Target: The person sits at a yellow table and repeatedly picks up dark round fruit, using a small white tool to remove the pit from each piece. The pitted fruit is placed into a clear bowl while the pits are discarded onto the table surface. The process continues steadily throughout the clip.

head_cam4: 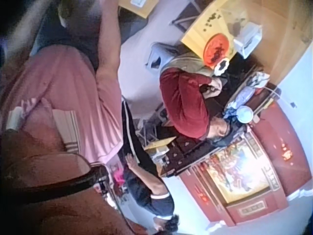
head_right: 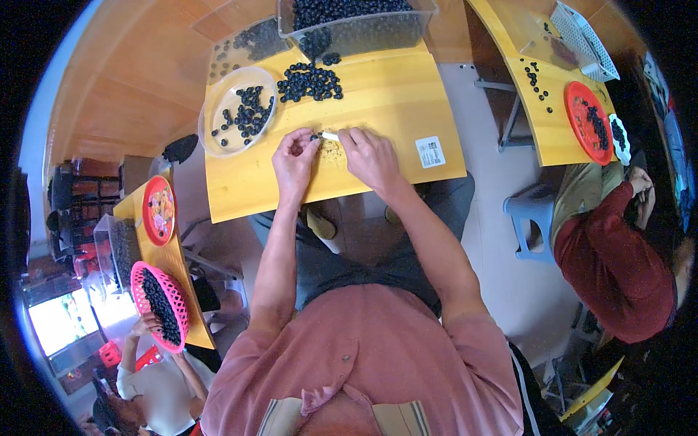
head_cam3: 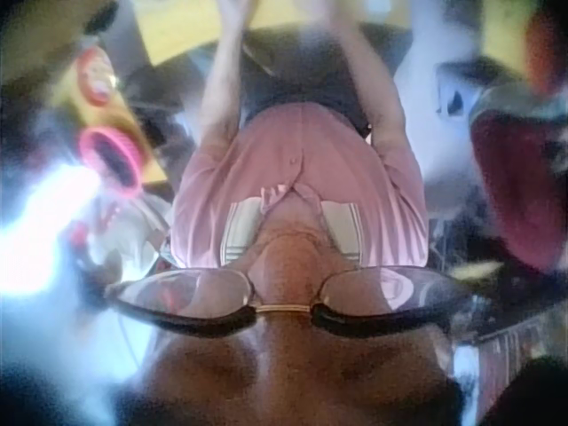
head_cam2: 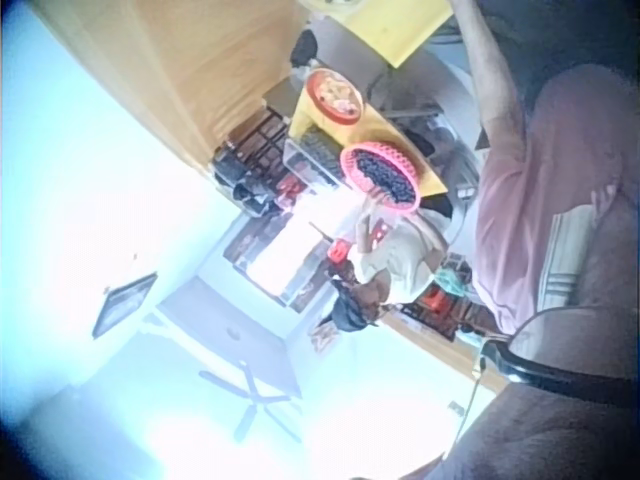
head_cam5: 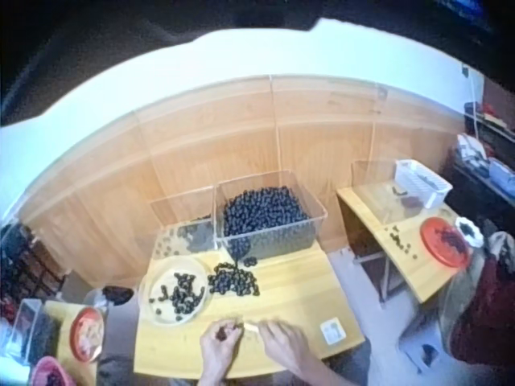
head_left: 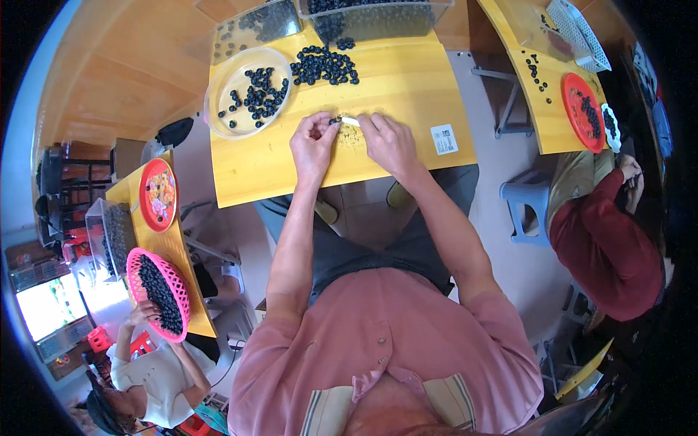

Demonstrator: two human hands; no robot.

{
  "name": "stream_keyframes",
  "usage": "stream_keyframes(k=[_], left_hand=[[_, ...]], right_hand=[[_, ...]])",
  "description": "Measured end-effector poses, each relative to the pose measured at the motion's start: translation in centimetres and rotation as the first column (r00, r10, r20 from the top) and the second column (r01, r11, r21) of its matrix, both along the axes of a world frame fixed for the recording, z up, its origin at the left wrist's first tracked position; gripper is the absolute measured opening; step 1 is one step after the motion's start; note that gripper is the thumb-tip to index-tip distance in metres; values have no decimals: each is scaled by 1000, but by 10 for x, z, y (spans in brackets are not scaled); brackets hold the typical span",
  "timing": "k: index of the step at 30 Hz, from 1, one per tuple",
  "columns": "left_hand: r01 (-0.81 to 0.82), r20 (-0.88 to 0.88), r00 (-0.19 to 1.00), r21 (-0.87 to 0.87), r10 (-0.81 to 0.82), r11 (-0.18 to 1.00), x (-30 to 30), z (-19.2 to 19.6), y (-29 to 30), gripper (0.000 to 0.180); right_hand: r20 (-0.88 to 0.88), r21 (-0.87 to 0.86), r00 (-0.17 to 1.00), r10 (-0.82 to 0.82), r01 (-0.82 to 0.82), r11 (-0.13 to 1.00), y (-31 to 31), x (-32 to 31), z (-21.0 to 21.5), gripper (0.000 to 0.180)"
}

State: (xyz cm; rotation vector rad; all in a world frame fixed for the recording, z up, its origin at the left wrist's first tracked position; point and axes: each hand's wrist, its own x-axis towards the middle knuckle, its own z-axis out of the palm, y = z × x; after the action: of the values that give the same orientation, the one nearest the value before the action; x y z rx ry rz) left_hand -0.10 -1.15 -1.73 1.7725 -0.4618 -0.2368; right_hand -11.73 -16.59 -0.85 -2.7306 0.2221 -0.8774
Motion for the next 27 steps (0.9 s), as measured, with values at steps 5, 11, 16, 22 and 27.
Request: stream_keyframes(k=[5, 11, 16, 22, 27], left_hand=[[21, -16, 1000, -33, -21, 999, -1, 4, -1, 30], [52, 11, 999, -11, -52, 999, 0, 3, -1, 31], [68, -8, 998, -22, -68, 997, 0, 3, -1, 33], [57, -43, 997, -82, -60, 995, 2, 1, -1, 39], [8, -100, 995, -193, -27, 981, -3, 2, -2, 44]], right_hand=[[27, -4, 999, 24, -24, 1000, 2, 0, -1, 21], [8, -17, 999, 42, -42, 999, 2, 0, 1, 26], [19, -1, 999, 50, -50, 999, 2, 0, 1, 27], [9, -4, 999, 40, -40, 999, 2, 2, -2, 28], [-38, 0, 998, -43, 43, 999, 0, 3, -4, 27]])
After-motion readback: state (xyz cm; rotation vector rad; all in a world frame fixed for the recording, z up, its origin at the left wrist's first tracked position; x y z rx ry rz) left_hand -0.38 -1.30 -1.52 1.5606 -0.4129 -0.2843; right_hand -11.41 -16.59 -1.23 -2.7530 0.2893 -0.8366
